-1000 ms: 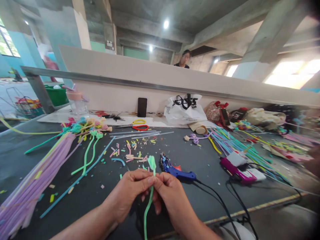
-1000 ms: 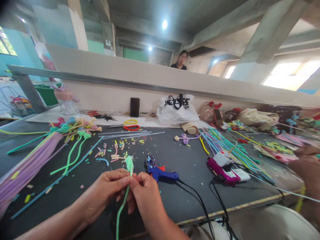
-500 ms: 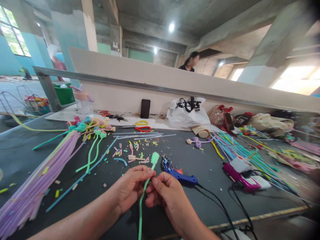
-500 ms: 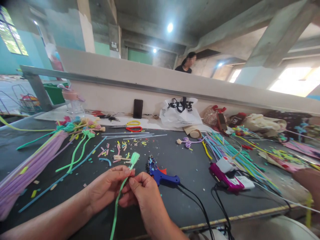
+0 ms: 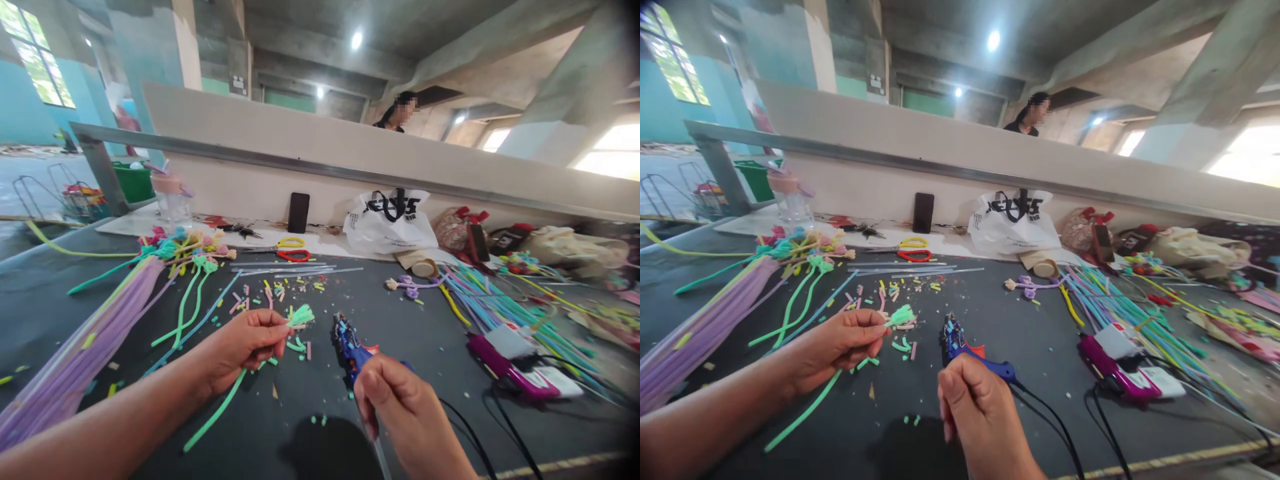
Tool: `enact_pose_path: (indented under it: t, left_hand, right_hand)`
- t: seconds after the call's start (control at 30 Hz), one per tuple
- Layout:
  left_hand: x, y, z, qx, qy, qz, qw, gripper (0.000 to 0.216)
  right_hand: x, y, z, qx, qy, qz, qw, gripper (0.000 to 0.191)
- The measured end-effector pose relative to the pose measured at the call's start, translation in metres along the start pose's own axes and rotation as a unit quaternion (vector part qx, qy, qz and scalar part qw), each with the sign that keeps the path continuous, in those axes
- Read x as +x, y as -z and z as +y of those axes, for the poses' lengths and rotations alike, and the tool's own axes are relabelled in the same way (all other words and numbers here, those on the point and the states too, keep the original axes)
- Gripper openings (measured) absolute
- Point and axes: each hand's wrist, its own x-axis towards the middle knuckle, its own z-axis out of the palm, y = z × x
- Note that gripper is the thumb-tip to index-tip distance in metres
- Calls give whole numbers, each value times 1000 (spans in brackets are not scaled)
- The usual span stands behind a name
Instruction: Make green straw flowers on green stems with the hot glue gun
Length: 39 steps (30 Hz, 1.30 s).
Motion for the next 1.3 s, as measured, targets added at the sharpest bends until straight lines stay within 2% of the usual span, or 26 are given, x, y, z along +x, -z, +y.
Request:
enact_pose_path:
  t: [0.1, 0.2, 0.27, 0.37, 0.5, 0.6, 0.73, 0.8, 0.87, 1.0, 1.3]
  left_hand:
    - [0, 0, -8, 24, 1, 16, 1000, 24]
    - [-7, -2, -11, 173, -42, 32, 983, 22]
    - [-13, -2, -13, 321, -165, 55, 931, 17]
    - [-19, 0, -20, 468, -316, 46, 824, 18]
    - [-22, 0, -27, 574, -397, 9, 716, 21]
    - [-24, -2, -27, 615, -418, -20, 668, 22]
    - [-25, -2, -24, 637, -432, -34, 638, 24]
    - [-25, -1, -24, 642, -433, -36, 631, 25]
    - [-24, -1, -25, 647, -432, -41, 627, 26]
    - [-23, 1, -27, 658, -423, -52, 620, 27]
    - [-24, 2, -29, 684, -405, -82, 601, 27]
  right_hand:
    - [4, -4, 5, -38, 6, -29, 999, 35]
    - [5, -4, 6, -87, 13, -19, 996, 24]
    - [5, -3, 5, -113, 27, 7, 993, 22]
    - [6, -3, 3, -146, 54, 50, 987, 27]
    - [7, -6, 5, -247, 112, 67, 960, 35]
    - [8, -8, 9, -301, 154, 56, 939, 36]
    - [10, -9, 13, -262, 163, 77, 948, 9]
    - [12, -9, 13, -235, 174, 62, 954, 16]
    - [13, -8, 12, -227, 184, 17, 956, 21]
    - [13, -8, 10, -231, 152, -45, 960, 20]
    - [13, -10, 3, -248, 91, -81, 961, 14]
